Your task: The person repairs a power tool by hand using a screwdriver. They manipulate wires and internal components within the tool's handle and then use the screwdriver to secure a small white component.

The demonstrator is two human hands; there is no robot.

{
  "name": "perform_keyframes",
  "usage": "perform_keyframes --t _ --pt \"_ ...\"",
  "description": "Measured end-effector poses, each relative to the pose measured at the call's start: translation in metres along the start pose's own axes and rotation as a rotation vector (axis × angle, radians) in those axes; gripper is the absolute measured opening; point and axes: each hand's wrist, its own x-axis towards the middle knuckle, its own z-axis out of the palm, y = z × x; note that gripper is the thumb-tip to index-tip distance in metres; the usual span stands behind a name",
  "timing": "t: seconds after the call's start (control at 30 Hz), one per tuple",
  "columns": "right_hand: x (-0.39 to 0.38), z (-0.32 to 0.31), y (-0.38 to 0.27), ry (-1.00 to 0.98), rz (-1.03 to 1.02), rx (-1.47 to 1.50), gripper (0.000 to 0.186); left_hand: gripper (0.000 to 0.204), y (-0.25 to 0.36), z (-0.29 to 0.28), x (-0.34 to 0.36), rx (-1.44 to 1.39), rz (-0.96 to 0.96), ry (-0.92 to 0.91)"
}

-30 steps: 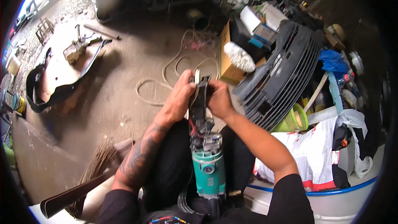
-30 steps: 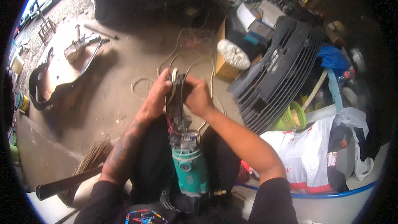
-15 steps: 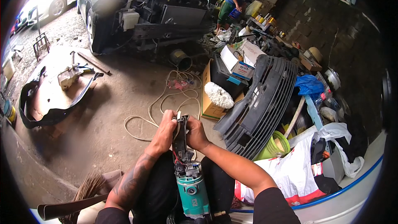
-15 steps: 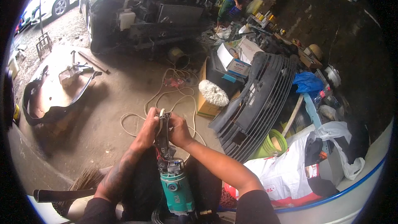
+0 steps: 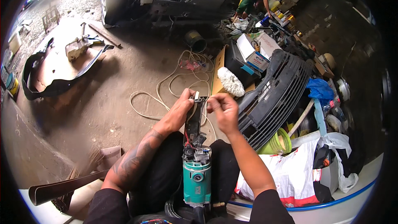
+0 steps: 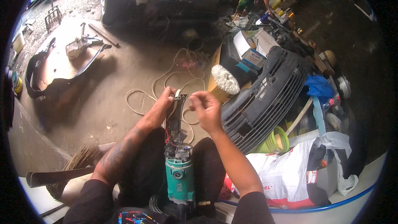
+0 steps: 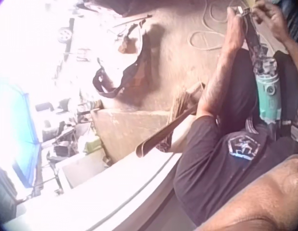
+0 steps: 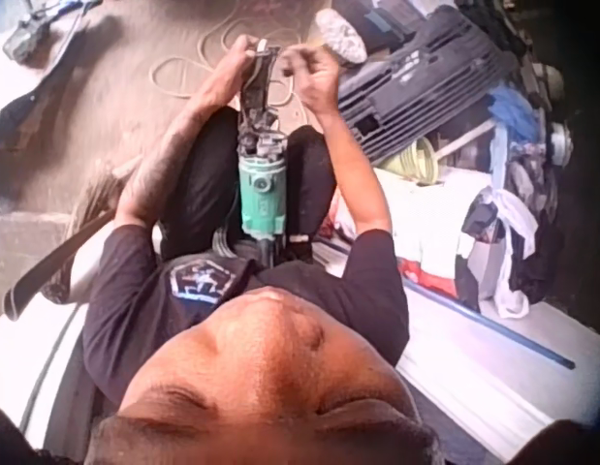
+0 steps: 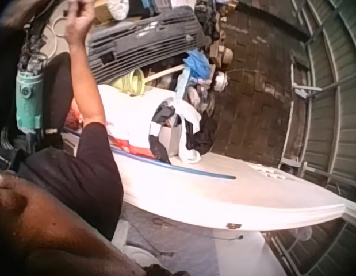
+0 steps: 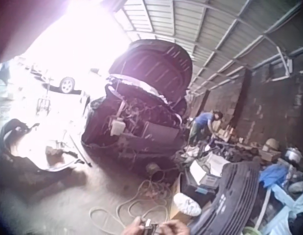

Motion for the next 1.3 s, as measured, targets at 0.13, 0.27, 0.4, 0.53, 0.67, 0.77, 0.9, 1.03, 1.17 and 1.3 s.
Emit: perform_keyframes --t 0.13,0.27,0.4,0.53,0.67,0.77,0.9,1.03,1.17,1.3 --pt "-0.001 -0.010 -0.027 0.028 -0.043 -0.015 0.012 0.030 0.001 -0.001 0.002 0.011 0.003 -0.018" --pt "0.000 0.005 -0.065 -0.025 -0.092 -0.124 0.022 0.030 -0.006 -0.002 0.002 -0.038 0.005 -0.002" --pt "0.007 0.010 -0.077 -0.067 -0.254 -0.389 0.015 0.024 0.005 0.000 0.000 0.007 0.024 0.023" --pt "0.009 0.025 -0.086 -0.112 -0.302 -0.615 0.010 0.022 0.004 -0.002 -0.001 0.001 0.023 0.036" --pt "0.013 0.030 -0.078 -0.206 -0.542 -0.764 0.016 0.022 0.003 0.001 0.001 -0.006 0.074 0.084" --pt "0.012 0.033 -0.076 -0.183 -0.479 -0.722 0.011 0.023 -0.002 -0.002 0.002 -0.071 0.070 0.063" --pt "0.013 0.034 -0.078 -0.179 -0.385 -0.684 0.010 0.028 -0.005 -0.007 -0.001 -0.163 -0.006 -0.038" --pt "0.016 0.035 -0.082 -0.191 -0.270 -0.691 0.010 0.031 -0.002 -0.004 -0.002 -0.203 -0.125 0.015" --pt "0.019 0.034 -0.084 -0.214 -0.261 -0.697 0.009 0.033 -0.010 -0.008 -0.005 -0.216 -0.152 -0.011" --pt "0.023 0.033 -0.087 -0.235 -0.226 -0.703 0.007 0.033 0.004 -0.006 -0.007 -0.269 -0.136 -0.132"
